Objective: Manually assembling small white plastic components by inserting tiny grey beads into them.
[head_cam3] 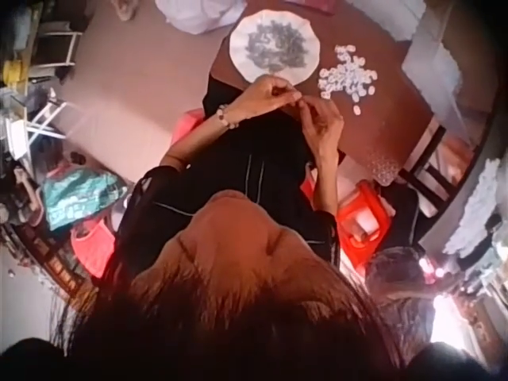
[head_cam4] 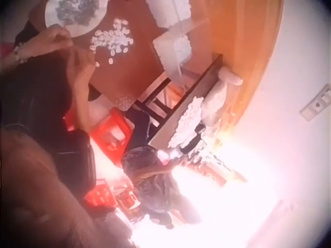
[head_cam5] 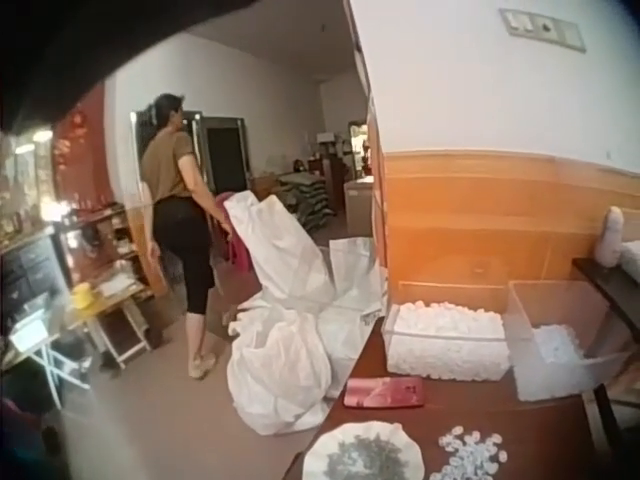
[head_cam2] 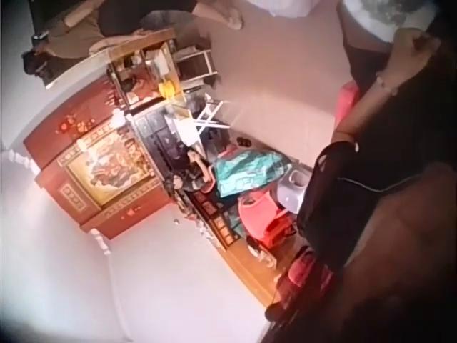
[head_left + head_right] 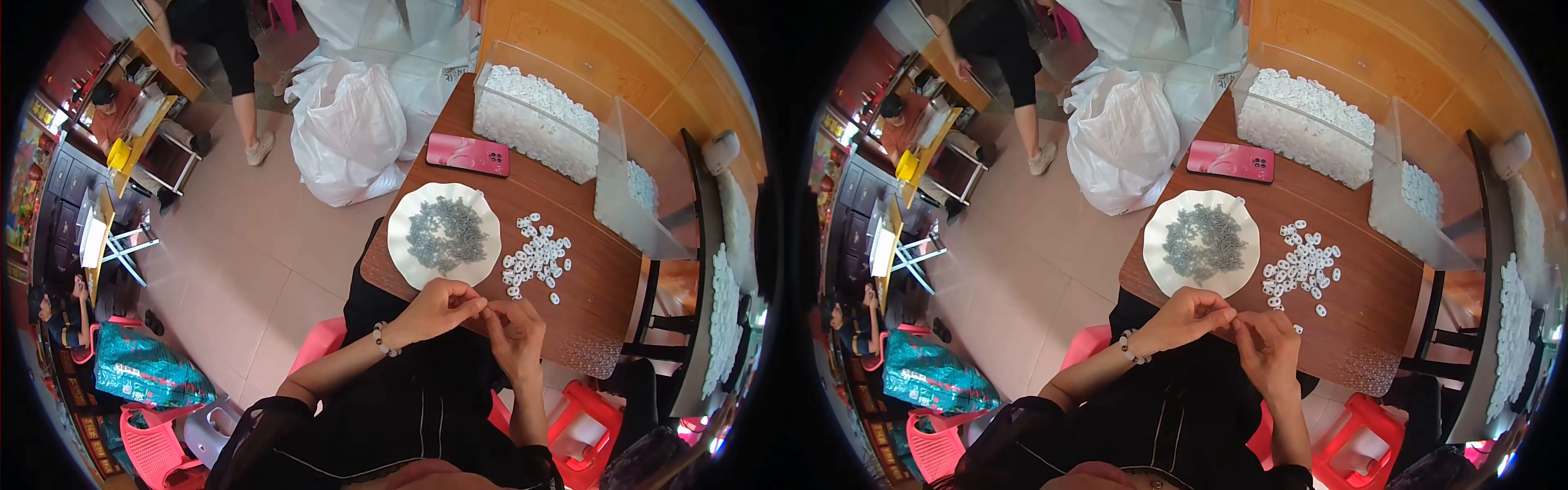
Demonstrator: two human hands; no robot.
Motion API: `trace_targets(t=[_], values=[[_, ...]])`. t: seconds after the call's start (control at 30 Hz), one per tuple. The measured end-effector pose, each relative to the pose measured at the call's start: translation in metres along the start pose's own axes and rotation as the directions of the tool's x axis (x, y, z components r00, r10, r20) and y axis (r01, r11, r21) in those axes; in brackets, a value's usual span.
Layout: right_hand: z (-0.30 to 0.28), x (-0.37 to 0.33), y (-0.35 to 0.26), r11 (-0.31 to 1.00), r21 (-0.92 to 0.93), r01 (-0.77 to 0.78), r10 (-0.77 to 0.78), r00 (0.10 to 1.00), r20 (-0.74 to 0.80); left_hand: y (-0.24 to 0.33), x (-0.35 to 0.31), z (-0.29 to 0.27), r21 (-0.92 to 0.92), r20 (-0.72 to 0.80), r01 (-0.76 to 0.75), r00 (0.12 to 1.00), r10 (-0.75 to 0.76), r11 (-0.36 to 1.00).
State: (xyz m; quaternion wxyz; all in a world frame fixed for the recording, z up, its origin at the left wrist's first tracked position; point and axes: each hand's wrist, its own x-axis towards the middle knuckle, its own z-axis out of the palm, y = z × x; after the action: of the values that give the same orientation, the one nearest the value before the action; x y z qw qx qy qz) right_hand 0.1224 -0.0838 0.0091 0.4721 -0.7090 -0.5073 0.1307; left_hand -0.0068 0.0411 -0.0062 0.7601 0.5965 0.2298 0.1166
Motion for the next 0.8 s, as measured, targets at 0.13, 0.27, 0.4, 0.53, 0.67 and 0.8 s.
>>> trace_targets(t=[0.13, 0.27, 0.4, 0.53, 0.67, 0.8], values=[[-0.002, -0.002, -0.003, 1.0, -0.008, -0.012, 0.012, 1.0, 0.005, -0.004, 0.001, 0.001, -0.067, 0.023, 0.014, 1.0, -0.012, 0.998], [0.003, -0.011, 0.004, 0.948, 0.213, -0.236, 0.25, 0.967, -0.039, -0.002, 0.002, 0.005, -0.086, -0.028, 0.073, 0.997, -0.076, 0.994], [0.0, -0.017, 0.008, 0.815, 0.432, -0.387, 0.432, 0.902, -0.006, -0.003, 0.002, 0.009, -0.094, -0.057, 0.063, 0.996, -0.069, 0.994], [0.0, -0.021, 0.011, 0.792, 0.497, -0.355, 0.421, 0.907, -0.024, -0.014, 0.004, 0.019, -0.172, -0.017, 0.069, 0.997, -0.073, 0.983], [-0.003, -0.017, 0.007, 0.822, 0.442, -0.359, 0.409, 0.912, -0.018, -0.019, 0.006, 0.024, -0.209, -0.025, 0.026, 0.999, -0.032, 0.978], [-0.004, -0.024, 0.018, 0.906, 0.228, -0.356, 0.372, 0.928, -0.026, -0.015, 0.005, 0.027, -0.161, -0.046, 0.003, 0.999, -0.011, 0.987]])
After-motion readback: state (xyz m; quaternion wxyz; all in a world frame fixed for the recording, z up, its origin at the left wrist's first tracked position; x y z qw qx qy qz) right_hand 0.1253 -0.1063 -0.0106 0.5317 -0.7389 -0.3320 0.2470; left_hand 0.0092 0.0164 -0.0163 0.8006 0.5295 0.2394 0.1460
